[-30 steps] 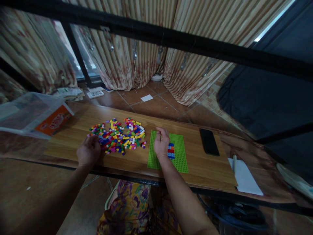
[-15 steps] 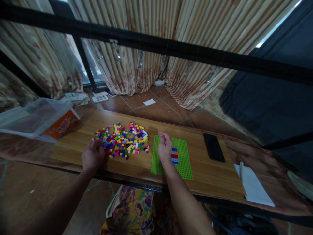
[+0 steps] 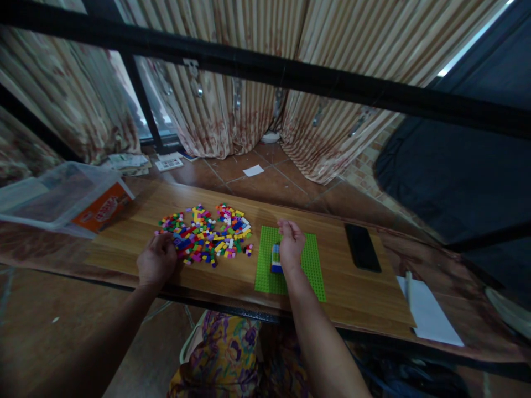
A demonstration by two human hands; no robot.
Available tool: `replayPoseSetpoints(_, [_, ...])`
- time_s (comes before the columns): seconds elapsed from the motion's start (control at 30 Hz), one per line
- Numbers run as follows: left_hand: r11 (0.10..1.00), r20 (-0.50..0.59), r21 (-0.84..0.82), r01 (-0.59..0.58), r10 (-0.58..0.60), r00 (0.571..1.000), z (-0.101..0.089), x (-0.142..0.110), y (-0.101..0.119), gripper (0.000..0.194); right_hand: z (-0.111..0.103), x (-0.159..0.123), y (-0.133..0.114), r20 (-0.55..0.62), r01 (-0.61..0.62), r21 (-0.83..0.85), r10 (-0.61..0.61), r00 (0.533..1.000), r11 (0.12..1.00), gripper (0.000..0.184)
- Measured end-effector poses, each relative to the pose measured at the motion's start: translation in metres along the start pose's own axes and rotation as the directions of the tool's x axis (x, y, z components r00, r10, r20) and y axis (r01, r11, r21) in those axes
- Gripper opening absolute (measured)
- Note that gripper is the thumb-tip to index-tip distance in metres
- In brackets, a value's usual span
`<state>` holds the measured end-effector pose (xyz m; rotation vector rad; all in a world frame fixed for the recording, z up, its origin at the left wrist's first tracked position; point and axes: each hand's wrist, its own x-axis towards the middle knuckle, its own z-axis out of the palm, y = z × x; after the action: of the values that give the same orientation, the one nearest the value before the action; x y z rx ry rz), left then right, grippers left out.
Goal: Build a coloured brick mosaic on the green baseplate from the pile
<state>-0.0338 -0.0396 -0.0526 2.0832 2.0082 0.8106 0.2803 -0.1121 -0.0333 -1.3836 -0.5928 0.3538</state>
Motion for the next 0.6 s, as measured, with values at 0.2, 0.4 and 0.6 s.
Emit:
replayPoseSetpoints(0.2, [1.000, 0.016, 0.005, 0.017, -0.017, 1.000, -0.002, 0.000, 0.002, 0.031, -0.003, -0.001, 0.003, 0.039, -0.007, -0.057, 0.010, 0.999, 0.998, 0.028])
replayPoseSetpoints(0.4, [1.000, 0.003, 0.001, 0.006, -0.006, 1.000, 0.000, 0.001, 0.001, 0.030, -0.002, -0.009, 0.001, 0.108, 0.048, -0.098, -0.037, 0.993, 0.994, 0.034])
replayPoseSetpoints(0.6, [1.000, -0.003, -0.011, 0.003, -0.003, 1.000, 0.001, 0.000, 0.000, 0.030, -0.001, -0.005, -0.001, 0.073, -0.013, 0.003, 0.013, 0.997, 1.000, 0.036])
